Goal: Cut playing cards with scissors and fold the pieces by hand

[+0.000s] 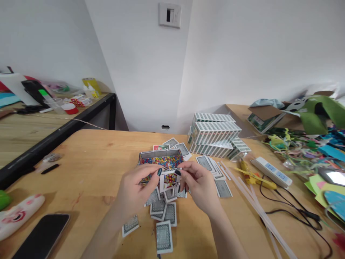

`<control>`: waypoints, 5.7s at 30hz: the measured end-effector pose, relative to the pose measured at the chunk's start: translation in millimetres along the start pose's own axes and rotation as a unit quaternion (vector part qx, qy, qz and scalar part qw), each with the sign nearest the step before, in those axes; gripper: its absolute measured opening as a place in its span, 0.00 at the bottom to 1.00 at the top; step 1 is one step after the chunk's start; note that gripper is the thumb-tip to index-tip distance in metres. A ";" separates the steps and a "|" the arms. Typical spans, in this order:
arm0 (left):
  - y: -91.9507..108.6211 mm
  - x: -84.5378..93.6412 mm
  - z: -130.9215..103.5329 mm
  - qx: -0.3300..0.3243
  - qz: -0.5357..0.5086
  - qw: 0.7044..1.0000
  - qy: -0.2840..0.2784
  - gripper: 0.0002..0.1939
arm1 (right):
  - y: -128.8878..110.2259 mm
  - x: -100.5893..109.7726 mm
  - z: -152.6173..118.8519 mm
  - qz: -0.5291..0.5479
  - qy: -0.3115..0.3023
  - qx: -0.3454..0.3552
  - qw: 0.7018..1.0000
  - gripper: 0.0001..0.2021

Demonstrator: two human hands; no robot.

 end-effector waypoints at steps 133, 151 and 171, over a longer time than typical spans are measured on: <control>-8.6 -36.6 -13.5 0.207 -0.387 0.897 -0.056 0.03 | 6.2 -21.6 -8.7 0.164 -0.027 -0.064 0.984 0.09; -10.7 -40.6 -15.6 0.203 -0.386 0.900 -0.012 0.03 | 0.3 -26.1 -11.5 0.237 0.001 -0.029 0.971 0.07; -18.0 -40.8 -18.4 0.219 -0.350 0.910 0.030 0.03 | 15.1 -31.8 -15.7 0.276 0.045 -0.067 0.958 0.04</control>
Point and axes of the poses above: each hand's wrist, its own z-axis towards the middle knuckle, its own x-axis out of the back of the hand, y = z × x, the point moved 10 cm from there along z, towards the middle knuckle, and after that the axes turned 1 degree about y, right-handed, at the moved point
